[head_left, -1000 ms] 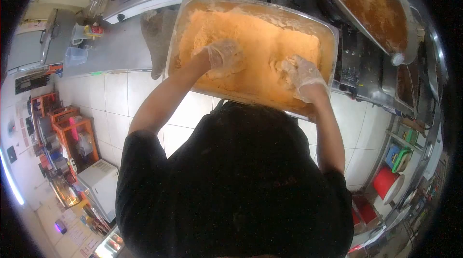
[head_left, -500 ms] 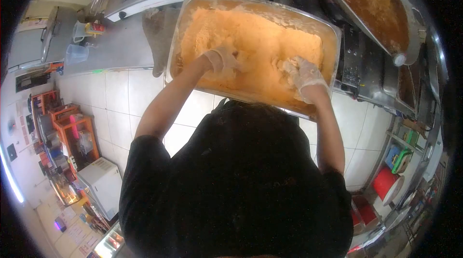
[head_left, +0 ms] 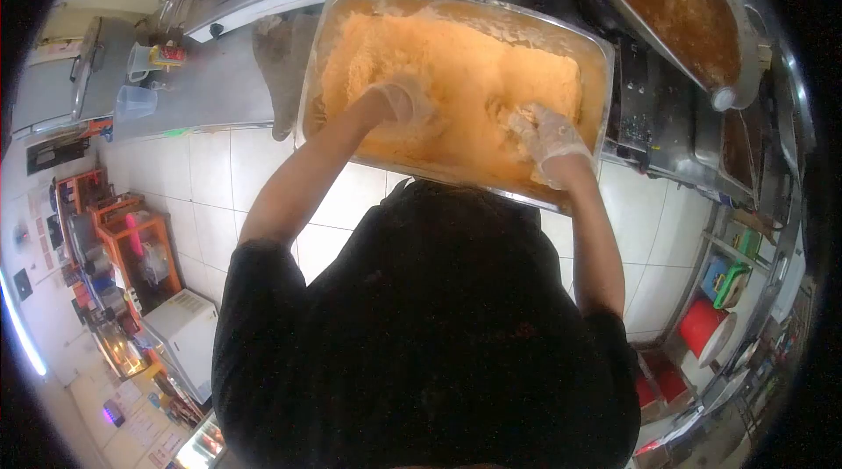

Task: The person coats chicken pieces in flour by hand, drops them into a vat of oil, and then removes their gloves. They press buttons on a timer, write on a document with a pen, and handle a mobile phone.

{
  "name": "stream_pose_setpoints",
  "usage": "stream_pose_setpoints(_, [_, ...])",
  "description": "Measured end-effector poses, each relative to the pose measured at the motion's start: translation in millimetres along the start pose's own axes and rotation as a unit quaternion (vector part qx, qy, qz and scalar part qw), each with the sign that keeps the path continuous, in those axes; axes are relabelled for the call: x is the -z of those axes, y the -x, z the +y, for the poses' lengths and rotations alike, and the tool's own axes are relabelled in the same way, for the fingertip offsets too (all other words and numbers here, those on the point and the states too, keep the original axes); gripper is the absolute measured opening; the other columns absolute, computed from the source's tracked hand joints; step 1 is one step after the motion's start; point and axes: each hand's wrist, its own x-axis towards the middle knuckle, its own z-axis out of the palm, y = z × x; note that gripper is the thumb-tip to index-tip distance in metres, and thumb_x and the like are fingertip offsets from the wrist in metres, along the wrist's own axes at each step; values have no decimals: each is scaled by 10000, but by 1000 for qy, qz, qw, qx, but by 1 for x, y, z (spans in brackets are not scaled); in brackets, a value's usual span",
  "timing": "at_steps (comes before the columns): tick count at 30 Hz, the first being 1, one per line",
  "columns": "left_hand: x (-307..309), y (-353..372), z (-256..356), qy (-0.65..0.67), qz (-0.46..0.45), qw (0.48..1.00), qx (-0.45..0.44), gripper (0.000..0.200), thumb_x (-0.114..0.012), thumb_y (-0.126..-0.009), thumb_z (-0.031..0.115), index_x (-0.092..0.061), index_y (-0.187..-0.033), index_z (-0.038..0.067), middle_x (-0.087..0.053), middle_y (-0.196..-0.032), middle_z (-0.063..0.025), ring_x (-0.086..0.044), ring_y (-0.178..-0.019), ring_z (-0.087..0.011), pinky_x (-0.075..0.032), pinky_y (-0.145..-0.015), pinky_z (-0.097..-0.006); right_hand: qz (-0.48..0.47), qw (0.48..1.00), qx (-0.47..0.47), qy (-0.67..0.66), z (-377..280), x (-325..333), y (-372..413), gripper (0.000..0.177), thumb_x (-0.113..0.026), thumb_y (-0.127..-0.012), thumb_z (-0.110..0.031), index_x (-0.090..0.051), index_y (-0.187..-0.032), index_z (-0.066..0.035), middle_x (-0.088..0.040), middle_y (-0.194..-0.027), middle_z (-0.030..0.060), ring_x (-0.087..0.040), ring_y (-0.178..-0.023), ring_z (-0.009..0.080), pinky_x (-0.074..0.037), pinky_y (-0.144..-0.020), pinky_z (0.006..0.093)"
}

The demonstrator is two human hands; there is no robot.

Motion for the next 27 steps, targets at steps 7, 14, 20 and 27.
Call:
stream_pose_setpoints(7, [48,33,63,70,209,956,192,290,-558,-958,283,-743,-1112,120,-739,-1088,-166,-697,-1040,-360,-542,-942,-441,51,998,40,16,20,-18,-13,530,-541,-1045,-451,-630,-1290,10,-677,-1230,280,-636,-1174,423,-488,-1008,456])
stream_pose_setpoints(14, [154,61,105,166,155,922,313,319,-579,-971,295,-744,-1139,80,-708,-1202,-184,-672,-1121,-359,-525,-975,-448,13,993,88,83,-37,36,11,461,-518,-1061,-411,-635,-1286,-26,-706,-1192,247,-675,-1102,408,-525,-956,452])
stream_pose_setpoints(20, [118,23,110,1,207,938,277,298,-650,-927,282,-726,-1154,105,-692,-1243,-159,-657,-1141,-316,-531,-940,-459,84,991,68,79,-43,2,-29,501,-522,-1056,-414,-605,-1365,-28,-646,-1335,237,-641,-1198,338,-518,-1017,404])
stream_pose_setpoints(27, [133,21,87,49,186,951,241,273,-645,-888,257,-743,-1086,96,-703,-1191,-176,-666,-1126,-358,-546,-929,-466,11,987,39,-153,-74,12,-29,439,-524,-1053,-366,-620,-1345,-52,-679,-1304,178,-666,-1126,310,-528,-962,405])
